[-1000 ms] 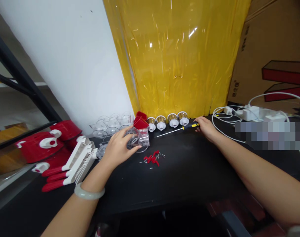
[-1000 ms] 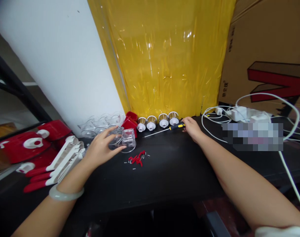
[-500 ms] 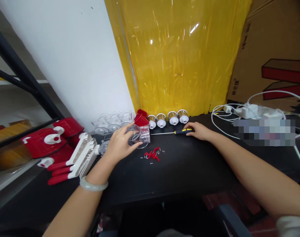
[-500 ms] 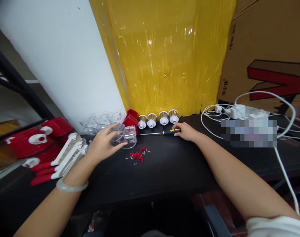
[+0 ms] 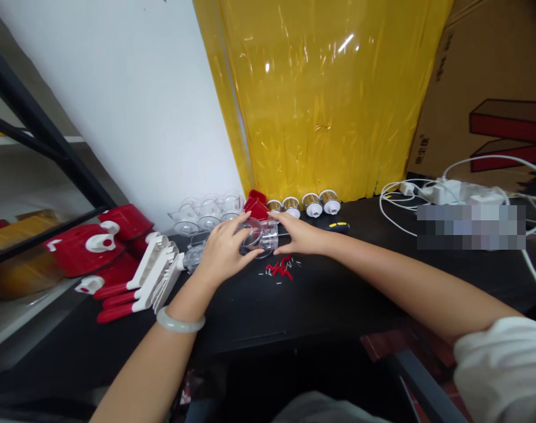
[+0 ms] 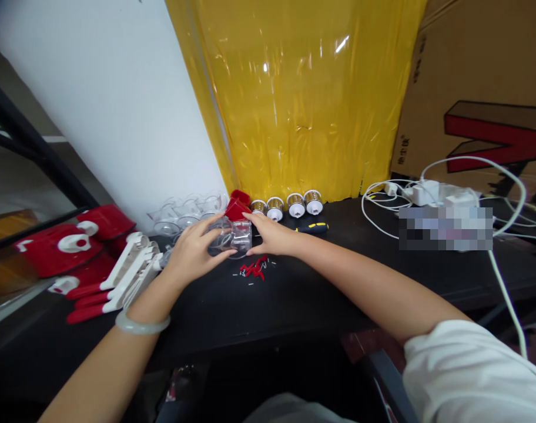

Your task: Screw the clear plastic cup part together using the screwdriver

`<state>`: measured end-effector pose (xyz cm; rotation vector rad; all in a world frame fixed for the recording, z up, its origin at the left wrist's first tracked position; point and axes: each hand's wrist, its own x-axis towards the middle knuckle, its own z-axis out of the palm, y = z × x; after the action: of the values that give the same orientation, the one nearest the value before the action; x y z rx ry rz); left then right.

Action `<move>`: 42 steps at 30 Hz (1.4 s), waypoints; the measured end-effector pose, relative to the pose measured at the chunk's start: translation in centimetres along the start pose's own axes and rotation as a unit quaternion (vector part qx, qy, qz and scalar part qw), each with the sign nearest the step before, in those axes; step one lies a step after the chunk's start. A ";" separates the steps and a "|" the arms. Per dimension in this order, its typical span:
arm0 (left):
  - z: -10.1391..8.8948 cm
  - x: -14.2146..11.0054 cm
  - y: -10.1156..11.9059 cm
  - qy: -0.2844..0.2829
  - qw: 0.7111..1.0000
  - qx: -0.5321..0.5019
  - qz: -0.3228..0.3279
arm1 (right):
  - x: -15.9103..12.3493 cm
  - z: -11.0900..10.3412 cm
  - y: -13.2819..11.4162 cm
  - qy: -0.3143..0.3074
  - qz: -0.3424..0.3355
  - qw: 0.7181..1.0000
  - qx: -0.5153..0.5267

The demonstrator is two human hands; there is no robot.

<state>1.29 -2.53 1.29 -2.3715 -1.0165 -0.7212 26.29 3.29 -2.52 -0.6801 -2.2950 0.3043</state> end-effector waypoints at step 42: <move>-0.2 0.2 0.1 0.022 0.997 -0.077 -0.003 | -2.5 2.1 -2.1 0.064 -0.046 0.993 -0.083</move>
<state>1.47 -2.60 1.51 -2.4709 -0.9817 -0.8799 25.52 0.07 -4.61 -0.6532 -2.2374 0.0254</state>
